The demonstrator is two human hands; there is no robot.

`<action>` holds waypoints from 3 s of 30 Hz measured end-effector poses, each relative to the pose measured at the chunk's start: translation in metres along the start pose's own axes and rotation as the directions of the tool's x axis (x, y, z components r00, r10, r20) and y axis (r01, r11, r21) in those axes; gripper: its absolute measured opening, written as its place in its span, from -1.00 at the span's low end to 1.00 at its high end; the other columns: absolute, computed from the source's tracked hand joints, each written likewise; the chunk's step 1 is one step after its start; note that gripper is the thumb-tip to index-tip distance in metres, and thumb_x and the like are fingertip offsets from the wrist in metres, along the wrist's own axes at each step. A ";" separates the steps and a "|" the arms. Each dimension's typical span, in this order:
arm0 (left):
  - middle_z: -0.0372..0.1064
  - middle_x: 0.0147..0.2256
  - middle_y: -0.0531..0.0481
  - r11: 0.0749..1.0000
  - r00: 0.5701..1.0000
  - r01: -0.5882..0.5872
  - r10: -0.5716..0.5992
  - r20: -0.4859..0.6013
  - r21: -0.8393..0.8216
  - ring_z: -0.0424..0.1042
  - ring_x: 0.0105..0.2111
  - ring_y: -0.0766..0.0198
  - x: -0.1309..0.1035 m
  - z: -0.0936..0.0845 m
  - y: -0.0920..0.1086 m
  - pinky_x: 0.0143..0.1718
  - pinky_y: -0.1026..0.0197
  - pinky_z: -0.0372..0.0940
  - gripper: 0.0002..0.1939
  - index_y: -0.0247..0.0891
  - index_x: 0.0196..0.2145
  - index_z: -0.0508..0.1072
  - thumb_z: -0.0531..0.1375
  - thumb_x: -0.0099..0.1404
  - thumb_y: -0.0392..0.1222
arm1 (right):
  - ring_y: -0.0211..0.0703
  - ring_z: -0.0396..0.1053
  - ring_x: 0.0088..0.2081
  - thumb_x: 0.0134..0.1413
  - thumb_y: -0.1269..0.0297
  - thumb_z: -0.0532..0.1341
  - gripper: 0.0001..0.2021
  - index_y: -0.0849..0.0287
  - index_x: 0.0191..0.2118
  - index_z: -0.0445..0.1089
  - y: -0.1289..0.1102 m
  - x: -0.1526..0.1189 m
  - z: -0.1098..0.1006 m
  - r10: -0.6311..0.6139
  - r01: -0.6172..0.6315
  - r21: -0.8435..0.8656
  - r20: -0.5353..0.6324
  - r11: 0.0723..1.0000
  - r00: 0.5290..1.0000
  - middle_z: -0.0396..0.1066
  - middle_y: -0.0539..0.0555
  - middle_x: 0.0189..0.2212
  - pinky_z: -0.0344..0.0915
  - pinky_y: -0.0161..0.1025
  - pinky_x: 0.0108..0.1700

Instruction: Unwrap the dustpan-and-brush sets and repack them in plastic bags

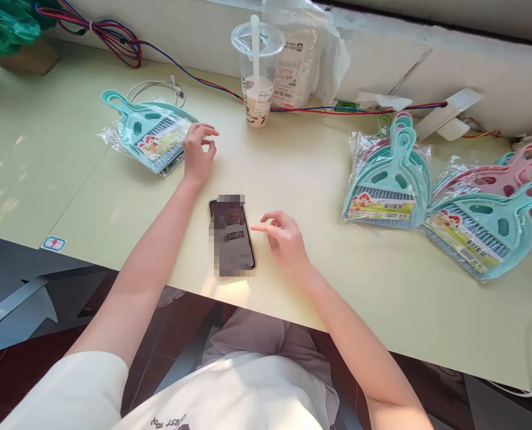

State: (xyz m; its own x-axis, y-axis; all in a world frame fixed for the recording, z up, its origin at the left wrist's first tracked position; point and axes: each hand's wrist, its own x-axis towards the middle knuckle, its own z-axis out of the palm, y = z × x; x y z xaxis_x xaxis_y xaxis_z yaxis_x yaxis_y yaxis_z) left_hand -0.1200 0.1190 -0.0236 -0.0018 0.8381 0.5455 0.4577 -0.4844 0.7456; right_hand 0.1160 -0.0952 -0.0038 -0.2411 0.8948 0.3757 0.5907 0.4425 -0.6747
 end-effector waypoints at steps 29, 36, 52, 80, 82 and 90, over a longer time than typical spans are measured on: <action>0.40 -0.13 -0.05 0.993 0.992 0.120 -0.121 -0.043 -0.016 0.40 -0.05 0.16 0.005 -0.004 0.005 -0.16 0.18 0.41 -0.82 -0.12 -0.28 0.44 0.17 0.16 -0.34 | -0.20 0.35 -0.27 0.19 0.51 0.05 -0.63 -0.11 -0.14 0.49 -0.005 0.001 -0.002 0.073 -0.075 0.127 0.016 0.989 0.997 0.34 0.02 -0.25 0.32 -0.18 -0.26; 0.45 -0.18 -0.02 0.995 0.993 0.099 -0.099 -0.063 -0.001 0.44 -0.16 0.19 0.006 -0.004 0.003 -0.26 0.20 0.42 -0.89 -0.07 -0.32 0.44 0.18 0.17 -0.25 | -0.25 0.29 -0.34 0.11 0.31 0.26 -0.80 -0.07 -0.14 0.51 -0.007 0.011 -0.011 0.238 -0.215 0.426 -0.001 0.879 0.971 0.28 0.02 -0.26 0.31 -0.20 -0.24; 0.38 -0.12 0.08 0.988 0.989 0.150 -0.149 -0.013 0.034 0.38 -0.13 0.28 0.009 -0.002 -0.007 -0.17 0.12 0.42 -0.86 -0.06 -0.27 0.39 0.22 0.18 -0.22 | -0.29 0.26 -0.37 -0.08 0.06 0.40 -0.51 -0.11 0.03 0.38 0.005 0.010 -0.017 0.286 -0.331 0.610 0.173 0.720 0.942 0.27 0.02 -0.19 0.37 -0.24 -0.33; 0.38 -0.12 -0.01 0.997 0.995 0.034 -0.041 -0.095 -0.075 0.43 -0.10 0.11 0.008 -0.003 -0.001 -0.28 0.14 0.47 -0.78 0.02 -0.24 0.41 0.28 0.13 -0.03 | -0.01 0.24 0.03 0.26 0.24 0.14 -0.79 -0.10 -0.19 0.54 -0.011 0.007 -0.010 0.070 -0.080 0.071 0.137 0.994 0.988 0.35 0.06 0.01 0.27 0.04 0.05; 0.38 -0.14 -0.02 0.997 0.995 0.026 -0.032 -0.089 -0.074 0.42 -0.07 0.10 0.008 -0.003 -0.001 -0.26 0.15 0.47 -0.78 0.04 -0.24 0.41 0.27 0.14 0.00 | 0.02 0.21 0.06 0.26 0.24 0.12 -0.76 -0.10 -0.25 0.57 -0.010 0.007 -0.009 0.062 -0.063 0.007 0.132 0.998 0.989 0.34 0.04 0.05 0.28 0.06 0.06; 0.35 -0.11 -0.03 0.998 0.993 0.058 -0.062 -0.097 -0.040 0.43 -0.16 0.13 0.008 -0.002 -0.001 -0.35 0.15 0.45 -0.81 -0.01 -0.28 0.42 0.29 0.12 -0.11 | 0.07 0.03 0.28 0.23 0.18 0.17 -0.79 -0.16 -0.10 0.52 -0.014 0.009 -0.011 -0.081 0.092 -0.021 0.317 0.996 0.945 0.16 -0.05 0.25 0.13 0.11 0.23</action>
State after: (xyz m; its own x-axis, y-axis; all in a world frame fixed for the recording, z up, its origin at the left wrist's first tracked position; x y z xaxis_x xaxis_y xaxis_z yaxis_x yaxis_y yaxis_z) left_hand -0.1226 0.1258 -0.0188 -0.1163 0.8381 0.5329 0.4211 -0.4444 0.7907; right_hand 0.1138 -0.0937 0.0156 -0.5199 0.8286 0.2077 0.5819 0.5215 -0.6241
